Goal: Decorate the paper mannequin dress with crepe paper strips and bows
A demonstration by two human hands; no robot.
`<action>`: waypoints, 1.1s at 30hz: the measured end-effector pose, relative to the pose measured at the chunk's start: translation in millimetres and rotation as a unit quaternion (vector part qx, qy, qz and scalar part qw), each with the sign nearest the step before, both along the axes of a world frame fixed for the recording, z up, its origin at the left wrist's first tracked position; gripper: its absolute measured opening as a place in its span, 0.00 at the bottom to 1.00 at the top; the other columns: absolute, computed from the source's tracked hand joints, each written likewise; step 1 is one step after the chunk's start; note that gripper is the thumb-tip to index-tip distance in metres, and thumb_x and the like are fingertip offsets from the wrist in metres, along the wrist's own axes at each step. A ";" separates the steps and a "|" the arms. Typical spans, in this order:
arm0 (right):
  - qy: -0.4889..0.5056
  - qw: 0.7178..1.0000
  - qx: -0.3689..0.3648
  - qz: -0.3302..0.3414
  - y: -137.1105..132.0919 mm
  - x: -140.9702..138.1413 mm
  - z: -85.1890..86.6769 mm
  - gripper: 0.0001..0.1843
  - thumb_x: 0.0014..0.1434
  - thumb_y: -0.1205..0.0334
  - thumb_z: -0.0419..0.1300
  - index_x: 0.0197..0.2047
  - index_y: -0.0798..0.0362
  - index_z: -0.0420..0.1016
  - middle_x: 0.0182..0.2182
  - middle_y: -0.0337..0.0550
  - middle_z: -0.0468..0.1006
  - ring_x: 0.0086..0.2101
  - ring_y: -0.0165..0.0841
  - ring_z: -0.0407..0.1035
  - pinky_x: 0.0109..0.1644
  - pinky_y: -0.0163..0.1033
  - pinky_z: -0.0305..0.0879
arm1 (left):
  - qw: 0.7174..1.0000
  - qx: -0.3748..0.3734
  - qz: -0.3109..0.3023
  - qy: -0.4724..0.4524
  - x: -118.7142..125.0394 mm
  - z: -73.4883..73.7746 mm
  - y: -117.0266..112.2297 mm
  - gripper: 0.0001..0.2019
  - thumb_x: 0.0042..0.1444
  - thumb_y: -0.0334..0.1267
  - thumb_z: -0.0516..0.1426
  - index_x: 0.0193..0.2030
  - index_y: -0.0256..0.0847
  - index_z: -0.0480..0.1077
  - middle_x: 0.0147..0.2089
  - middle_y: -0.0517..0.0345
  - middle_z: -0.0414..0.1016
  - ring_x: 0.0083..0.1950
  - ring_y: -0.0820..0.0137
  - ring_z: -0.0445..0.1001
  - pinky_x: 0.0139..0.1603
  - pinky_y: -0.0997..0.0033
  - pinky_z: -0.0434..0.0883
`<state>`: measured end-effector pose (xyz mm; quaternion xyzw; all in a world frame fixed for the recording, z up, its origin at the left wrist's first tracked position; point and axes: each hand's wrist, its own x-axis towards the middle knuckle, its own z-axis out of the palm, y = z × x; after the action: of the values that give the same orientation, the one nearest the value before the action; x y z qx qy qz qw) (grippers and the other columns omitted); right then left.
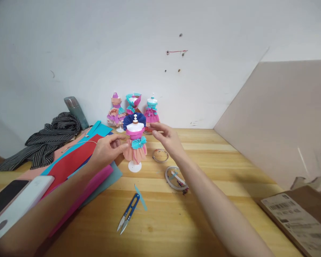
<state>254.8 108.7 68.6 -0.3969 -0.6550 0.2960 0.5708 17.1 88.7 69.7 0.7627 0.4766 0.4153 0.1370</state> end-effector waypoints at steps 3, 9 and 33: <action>-0.015 0.996 0.082 0.025 2.1 -6.9 27.7 0.24 0.52 0.47 0.64 0.49 0.49 0.75 0.48 0.48 0.78 0.49 0.41 0.71 0.50 0.48 0.68 | 0.998 0.036 0.005 0.052 4.6 4.5 -5.0 0.25 0.46 0.52 0.63 0.48 0.38 0.72 0.37 0.53 0.72 0.42 0.62 0.69 0.44 0.63 0.65; -0.202 0.939 0.278 -0.030 0.6 -30.6 74.7 0.19 0.56 0.54 0.62 0.50 0.48 0.75 0.51 0.47 0.75 0.51 0.41 0.68 0.52 0.51 0.65 | 0.995 0.016 0.043 0.083 20.7 3.7 -2.3 0.27 0.42 0.55 0.64 0.45 0.39 0.69 0.42 0.50 0.67 0.51 0.54 0.65 0.50 0.55 0.65; -0.282 0.919 0.240 -0.138 32.8 -61.3 69.2 0.05 0.49 0.68 0.61 0.29 0.53 0.78 0.26 0.40 0.76 0.30 0.34 0.68 0.38 0.44 0.66 | 0.944 -0.134 -0.257 -0.156 7.8 -9.6 59.5 0.17 0.44 0.40 0.63 0.41 0.34 0.72 0.42 0.51 0.77 0.45 0.62 0.75 0.47 0.64 0.70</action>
<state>193.5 141.4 137.8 -0.4014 -0.7791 -0.0760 0.4755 24.9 148.2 60.2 0.7594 0.2881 0.4119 0.4131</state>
